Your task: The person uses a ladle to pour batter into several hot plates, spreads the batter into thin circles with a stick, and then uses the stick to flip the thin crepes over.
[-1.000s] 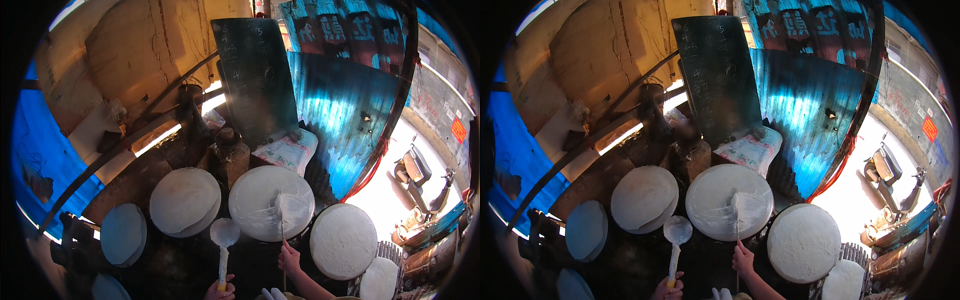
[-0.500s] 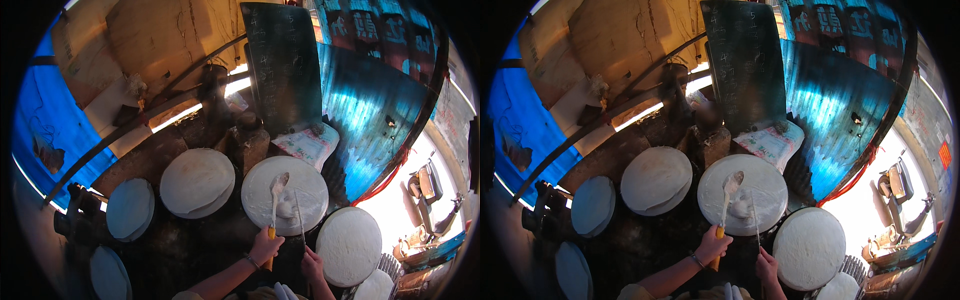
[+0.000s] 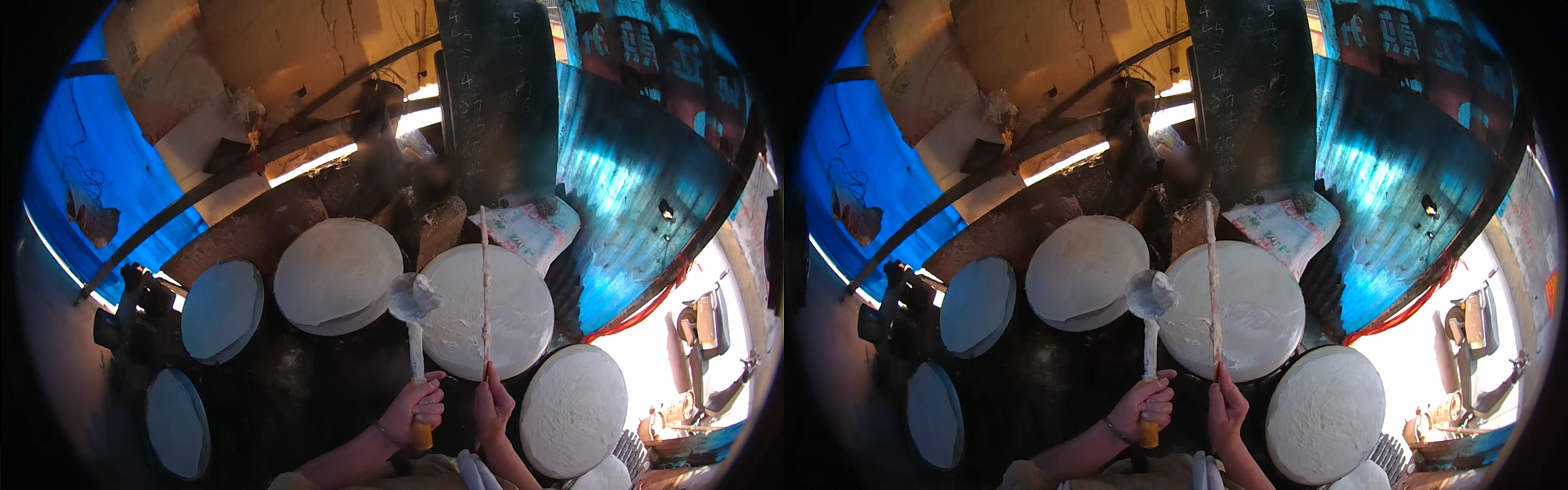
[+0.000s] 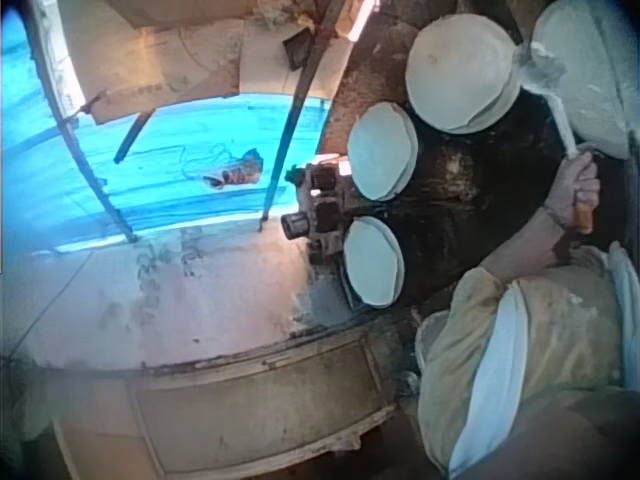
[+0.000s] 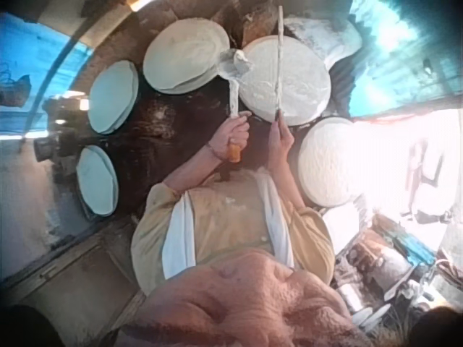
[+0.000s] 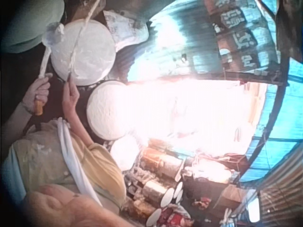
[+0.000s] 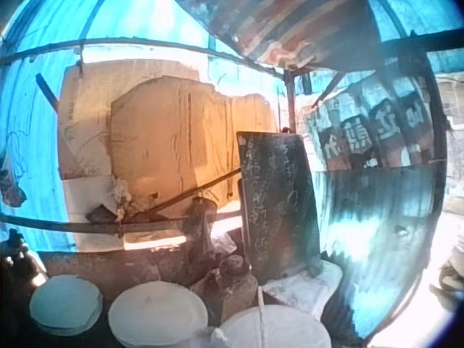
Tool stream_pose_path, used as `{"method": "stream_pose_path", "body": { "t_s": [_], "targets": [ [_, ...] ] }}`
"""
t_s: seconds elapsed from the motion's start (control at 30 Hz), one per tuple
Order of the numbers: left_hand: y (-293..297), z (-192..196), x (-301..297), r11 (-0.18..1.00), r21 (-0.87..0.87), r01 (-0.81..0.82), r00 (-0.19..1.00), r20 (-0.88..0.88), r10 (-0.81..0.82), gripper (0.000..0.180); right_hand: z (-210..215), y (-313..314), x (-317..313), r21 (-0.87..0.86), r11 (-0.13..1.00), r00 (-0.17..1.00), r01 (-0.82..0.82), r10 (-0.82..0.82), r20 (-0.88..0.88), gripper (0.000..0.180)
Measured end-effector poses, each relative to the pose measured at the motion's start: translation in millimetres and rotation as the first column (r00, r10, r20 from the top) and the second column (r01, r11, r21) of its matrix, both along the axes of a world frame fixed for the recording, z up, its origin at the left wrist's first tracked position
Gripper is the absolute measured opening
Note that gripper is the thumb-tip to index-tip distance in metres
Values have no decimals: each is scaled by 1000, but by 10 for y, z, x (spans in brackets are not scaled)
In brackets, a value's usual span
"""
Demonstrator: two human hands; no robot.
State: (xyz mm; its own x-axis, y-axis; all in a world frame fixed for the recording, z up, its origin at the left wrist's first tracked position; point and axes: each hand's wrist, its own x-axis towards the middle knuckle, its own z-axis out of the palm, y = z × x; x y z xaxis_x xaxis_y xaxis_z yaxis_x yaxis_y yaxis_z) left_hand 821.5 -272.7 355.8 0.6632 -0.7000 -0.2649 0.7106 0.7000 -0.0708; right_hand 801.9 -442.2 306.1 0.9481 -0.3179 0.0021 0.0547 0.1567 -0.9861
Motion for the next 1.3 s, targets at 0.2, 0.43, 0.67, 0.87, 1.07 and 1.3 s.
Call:
{"method": "stream_pose_path", "body": {
  "t_s": [0.2,0.43,0.67,0.87,1.07,1.3],
  "targets": [
    [508,197,197,901,-420,-105,993,-90,74,27,-182,-155,174,-828,534,978,170,7,206,42],
    [1709,25,-863,959,-158,-234,972,-63,226,29,-829,-1374,310,-858,479,895,184,-442,-55,33],
    [2472,-199,-1722,836,-83,-542,837,-144,529,28,-1135,897,-363,105,942,927,319,-287,-240,28],
    [2756,-215,-2048,744,-55,-666,746,-63,663,29,-533,2094,405,-326,916,936,-232,302,181,44],
    [2642,-35,-2171,559,-9,-829,552,-168,817,28,-454,2606,1706,-978,101,896,-180,428,-121,54],
    [2570,-47,-2109,375,68,-925,361,-158,919,19,-49,2692,2380,-999,39,810,10,585,31,7]
  ]
}}
